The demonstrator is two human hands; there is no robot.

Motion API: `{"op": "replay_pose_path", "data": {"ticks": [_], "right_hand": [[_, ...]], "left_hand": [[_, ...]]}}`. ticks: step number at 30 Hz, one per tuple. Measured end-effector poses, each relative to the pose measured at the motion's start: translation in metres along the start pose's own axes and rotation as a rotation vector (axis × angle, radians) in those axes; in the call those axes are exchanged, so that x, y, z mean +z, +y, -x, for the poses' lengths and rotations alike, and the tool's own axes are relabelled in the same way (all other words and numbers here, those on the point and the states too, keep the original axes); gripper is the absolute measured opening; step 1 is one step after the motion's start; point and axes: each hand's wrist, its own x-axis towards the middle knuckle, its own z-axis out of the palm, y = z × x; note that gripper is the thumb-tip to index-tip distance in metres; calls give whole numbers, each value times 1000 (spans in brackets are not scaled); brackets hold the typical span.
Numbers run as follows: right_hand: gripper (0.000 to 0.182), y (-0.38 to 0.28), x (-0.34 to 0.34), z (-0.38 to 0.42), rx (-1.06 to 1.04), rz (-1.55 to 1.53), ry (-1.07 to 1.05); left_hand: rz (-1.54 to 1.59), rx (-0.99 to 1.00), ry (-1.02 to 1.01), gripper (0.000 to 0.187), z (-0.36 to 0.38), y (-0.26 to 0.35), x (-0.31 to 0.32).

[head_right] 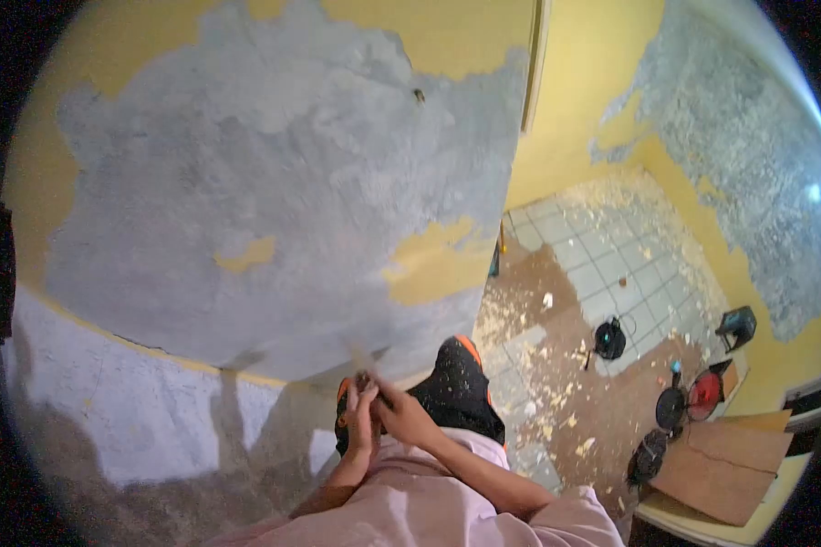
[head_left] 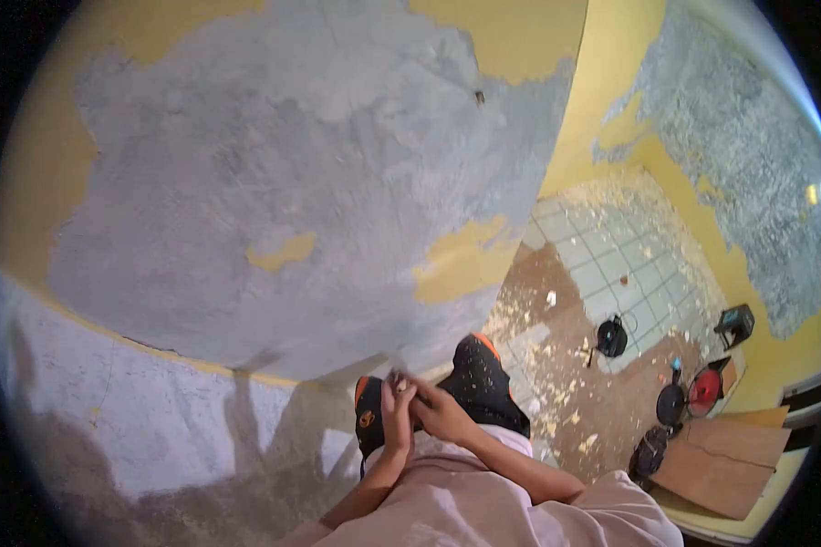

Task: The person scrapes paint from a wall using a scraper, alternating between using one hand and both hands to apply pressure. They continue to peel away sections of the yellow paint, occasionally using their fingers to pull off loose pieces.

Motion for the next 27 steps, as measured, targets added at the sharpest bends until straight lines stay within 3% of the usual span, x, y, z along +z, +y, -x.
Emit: {"op": "replay_pose_path", "data": {"ticks": [1, 3, 5, 8, 9, 11, 14, 16, 17, 18, 19, 21, 23, 25, 27], "right_hand": [[51, 2, -7, 5, -41, 157, -95], [53, 7, -17, 17, -77, 273, -128], [59, 4, -31, 20, -110, 405, -145], [62, -9, -58, 22, 54, -375, -76], [62, -5, -66, 19, -2, -353, -37], [62, -29, -73, 27, 115, -438, 45], [57, -51, -69, 41, 217, -571, 125], [47, -41, -71, 45, 341, -811, 78], [45, -36, -72, 45, 373, -979, 31], [36, -44, -65, 45, 363, -890, 179], [36, -44, -63, 42, 374, -897, 187], [36, -46, -64, 36, 366, -713, 414], [35, -36, -66, 18, 307, -891, 435], [33, -44, -67, -7, 123, -906, 561], [32, -69, -73, -22, 22, -784, 592]], "left_hand": [[92, -211, 40, 43, 4, 1, -4], [17, -395, -99, 42, 3, 20, 7], [78, -367, -186, 41, -15, 1, 12], [67, -341, -270, 42, -16, 17, 38], [12, -320, -273, 42, -17, 30, 49], [-44, -243, -419, 44, -27, 28, 58], [-68, -321, -463, 40, -41, 3, 60], [249, -388, -431, 42, -25, 12, 75], [248, -405, -421, 42, -18, 8, 74], [177, -336, -327, 47, -11, 4, 73], [103, -266, -238, 52, -4, 1, 73], [101, -212, -232, 63, 9, -3, 73], [-129, 203, -294, 69, 12, -3, 76], [-107, 181, -396, 72, 12, 27, 86], [-168, 359, -481, 74, 0, 41, 94]]}}
